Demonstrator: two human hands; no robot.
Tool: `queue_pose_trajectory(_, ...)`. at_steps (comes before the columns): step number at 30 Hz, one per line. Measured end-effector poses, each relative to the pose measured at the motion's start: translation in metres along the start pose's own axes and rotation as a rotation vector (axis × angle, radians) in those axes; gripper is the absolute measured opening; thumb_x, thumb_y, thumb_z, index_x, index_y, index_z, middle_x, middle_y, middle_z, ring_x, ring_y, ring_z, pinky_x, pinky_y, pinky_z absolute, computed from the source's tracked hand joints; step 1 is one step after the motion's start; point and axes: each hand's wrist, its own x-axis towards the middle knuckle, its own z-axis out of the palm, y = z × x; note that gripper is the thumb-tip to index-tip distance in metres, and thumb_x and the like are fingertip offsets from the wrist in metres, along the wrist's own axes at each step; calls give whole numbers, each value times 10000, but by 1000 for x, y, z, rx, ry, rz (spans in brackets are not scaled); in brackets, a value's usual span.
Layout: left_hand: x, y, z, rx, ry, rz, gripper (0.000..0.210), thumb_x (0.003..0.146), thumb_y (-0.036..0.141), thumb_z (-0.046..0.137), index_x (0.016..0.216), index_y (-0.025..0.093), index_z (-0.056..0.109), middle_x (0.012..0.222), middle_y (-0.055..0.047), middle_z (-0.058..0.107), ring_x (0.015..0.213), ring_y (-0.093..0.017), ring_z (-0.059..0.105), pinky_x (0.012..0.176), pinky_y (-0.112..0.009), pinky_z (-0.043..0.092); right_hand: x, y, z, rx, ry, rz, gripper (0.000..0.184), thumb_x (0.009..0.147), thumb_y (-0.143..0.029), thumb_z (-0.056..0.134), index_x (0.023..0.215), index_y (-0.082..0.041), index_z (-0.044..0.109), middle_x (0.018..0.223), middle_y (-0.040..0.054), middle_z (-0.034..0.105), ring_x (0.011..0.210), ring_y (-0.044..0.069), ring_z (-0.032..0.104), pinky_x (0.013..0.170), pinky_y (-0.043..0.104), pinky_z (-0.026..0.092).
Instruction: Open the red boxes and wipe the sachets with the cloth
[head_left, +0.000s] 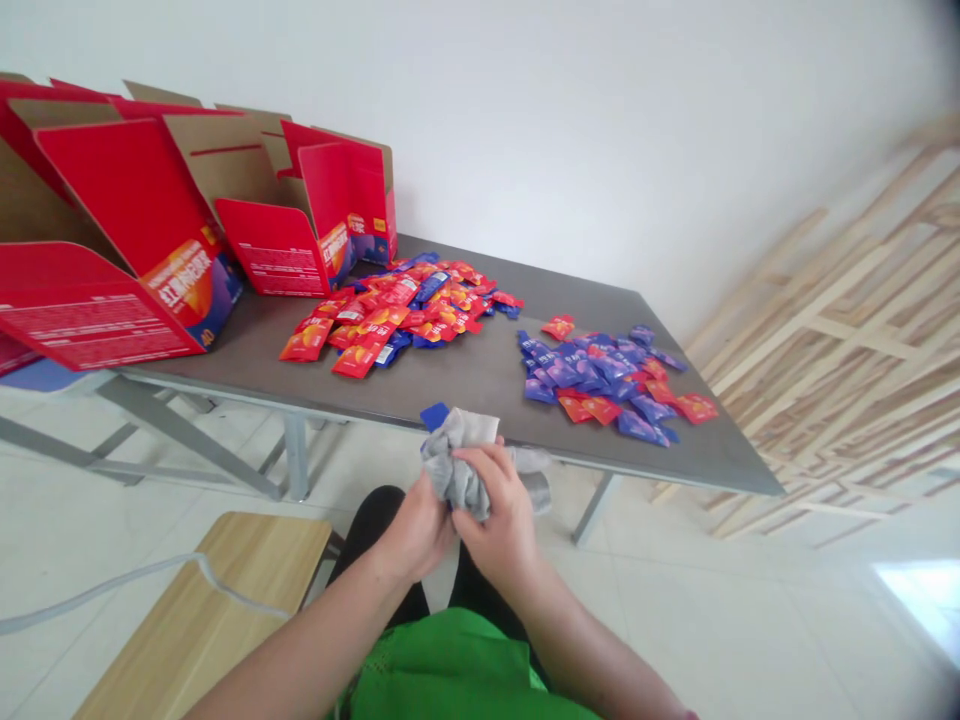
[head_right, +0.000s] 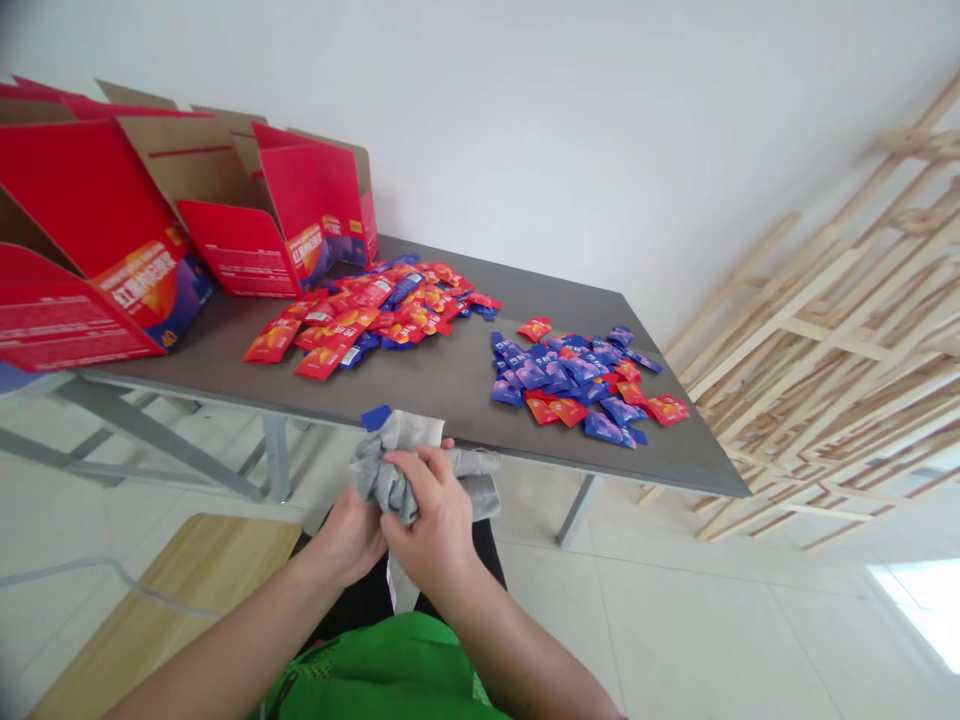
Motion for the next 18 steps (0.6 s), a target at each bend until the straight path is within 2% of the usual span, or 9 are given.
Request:
queue_pose_trajectory(3,4,18,5,-42,9,96,636,879,723,417,1261,255,617,1213,-87,713,1215,-270,605,1034,-428,462,-15,8,15,37,-132,65,429,630,-63,526,973,-255,699,983,35,656,894,197,654,807,299,547)
queue_pose_trajectory(5,5,31,4,-53,39,113,589,909,675,420,1223,223,630,1047,-86,748,1144,-270,648,1010,-429,476,-28,24,20,68,-182,204,388,637,-60,498,908,-240,709,888,18,672,826,192,657,772,299,544)
queue_pose_trajectory(7,5,39,3,-75,70,89,531,936,618,431,1177,194,642,859,-59,727,1027,-264,693,967,-433,504,-37,41,19,74,-129,395,405,655,-77,475,960,-218,702,886,24,694,836,208,668,794,331,545)
queue_pose_trajectory(9,6,39,3,-113,114,61,464,953,569,440,1156,199,633,794,-29,684,926,-234,705,924,-419,527,-40,52,14,79,-2,524,440,694,-121,491,1092,-192,664,994,55,709,934,237,674,865,379,537)
queue_pose_trajectory(11,7,33,3,-133,180,22,374,944,526,497,1137,227,612,804,-6,664,868,-197,695,877,-375,539,-38,52,7,66,62,502,492,732,-201,574,1223,-191,603,1135,85,684,1049,259,654,933,408,518)
queue_pose_trajectory(14,12,15,4,-74,270,-50,320,880,506,616,1032,225,597,803,6,642,875,-180,671,842,-314,523,-33,39,-1,-47,32,322,610,708,-316,716,1294,-236,569,1217,93,633,1066,265,645,902,385,533)
queue_pose_trajectory(16,14,2,6,35,286,-58,342,856,515,640,1016,217,591,853,-7,650,936,-187,653,877,-308,499,-31,32,-3,-164,18,247,522,740,-317,700,1251,-254,610,1173,87,634,983,249,664,822,355,549)
queue_pose_trajectory(18,16,-6,8,155,249,-26,373,862,486,637,1127,229,579,1001,-34,671,1043,-197,630,954,-319,460,-29,32,-4,-241,51,219,355,811,-282,608,1159,-246,667,1091,83,652,906,228,668,775,329,543)
